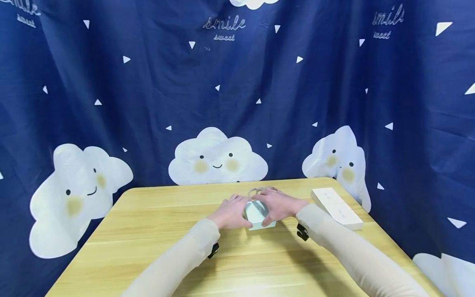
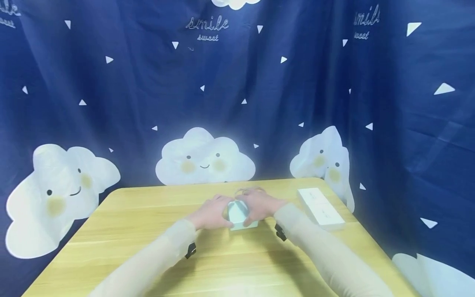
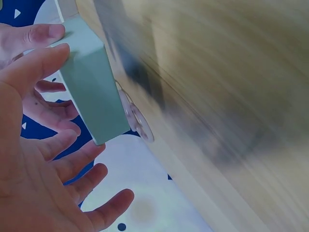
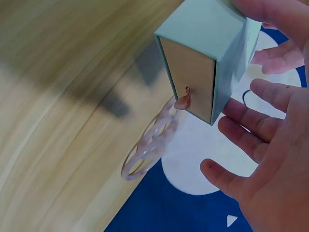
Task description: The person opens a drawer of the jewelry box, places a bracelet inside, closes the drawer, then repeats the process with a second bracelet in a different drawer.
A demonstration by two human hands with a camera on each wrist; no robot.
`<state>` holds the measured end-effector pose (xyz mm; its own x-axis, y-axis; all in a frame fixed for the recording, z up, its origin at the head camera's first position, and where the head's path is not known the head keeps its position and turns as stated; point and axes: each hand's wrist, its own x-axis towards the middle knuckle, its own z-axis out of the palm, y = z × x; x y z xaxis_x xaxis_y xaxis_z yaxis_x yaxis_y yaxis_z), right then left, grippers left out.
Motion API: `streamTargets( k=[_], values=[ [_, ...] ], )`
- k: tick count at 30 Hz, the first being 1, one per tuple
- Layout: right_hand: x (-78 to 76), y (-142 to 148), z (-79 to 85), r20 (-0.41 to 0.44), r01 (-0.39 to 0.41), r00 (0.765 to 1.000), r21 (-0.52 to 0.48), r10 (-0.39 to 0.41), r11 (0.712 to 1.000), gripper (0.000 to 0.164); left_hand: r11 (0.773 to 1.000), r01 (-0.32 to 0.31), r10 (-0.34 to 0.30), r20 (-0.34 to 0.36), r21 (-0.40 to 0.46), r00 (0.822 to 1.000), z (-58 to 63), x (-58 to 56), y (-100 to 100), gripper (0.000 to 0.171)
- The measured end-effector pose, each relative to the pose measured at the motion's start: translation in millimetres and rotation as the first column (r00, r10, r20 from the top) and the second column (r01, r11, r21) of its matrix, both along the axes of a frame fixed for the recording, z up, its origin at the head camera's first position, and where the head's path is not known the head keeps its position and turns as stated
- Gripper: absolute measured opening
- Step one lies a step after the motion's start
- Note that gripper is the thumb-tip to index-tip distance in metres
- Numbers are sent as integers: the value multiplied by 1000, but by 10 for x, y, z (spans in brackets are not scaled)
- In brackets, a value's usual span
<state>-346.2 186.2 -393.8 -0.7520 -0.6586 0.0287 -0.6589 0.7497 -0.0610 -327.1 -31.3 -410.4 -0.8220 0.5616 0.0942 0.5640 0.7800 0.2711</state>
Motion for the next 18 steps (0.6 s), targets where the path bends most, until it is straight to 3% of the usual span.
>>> streamTargets(
  k=[5,18],
  values=[
    [21,-105,-17,-24,-16,1000,5,16,1000,95,1000,-7,7,-12,1,1000,21,73,-129,83],
    [77,-360,-36,11,-27,1000,7,27,1000,96,1000,-25,25,-5,6,1000,-25,189,-418,85]
  ],
)
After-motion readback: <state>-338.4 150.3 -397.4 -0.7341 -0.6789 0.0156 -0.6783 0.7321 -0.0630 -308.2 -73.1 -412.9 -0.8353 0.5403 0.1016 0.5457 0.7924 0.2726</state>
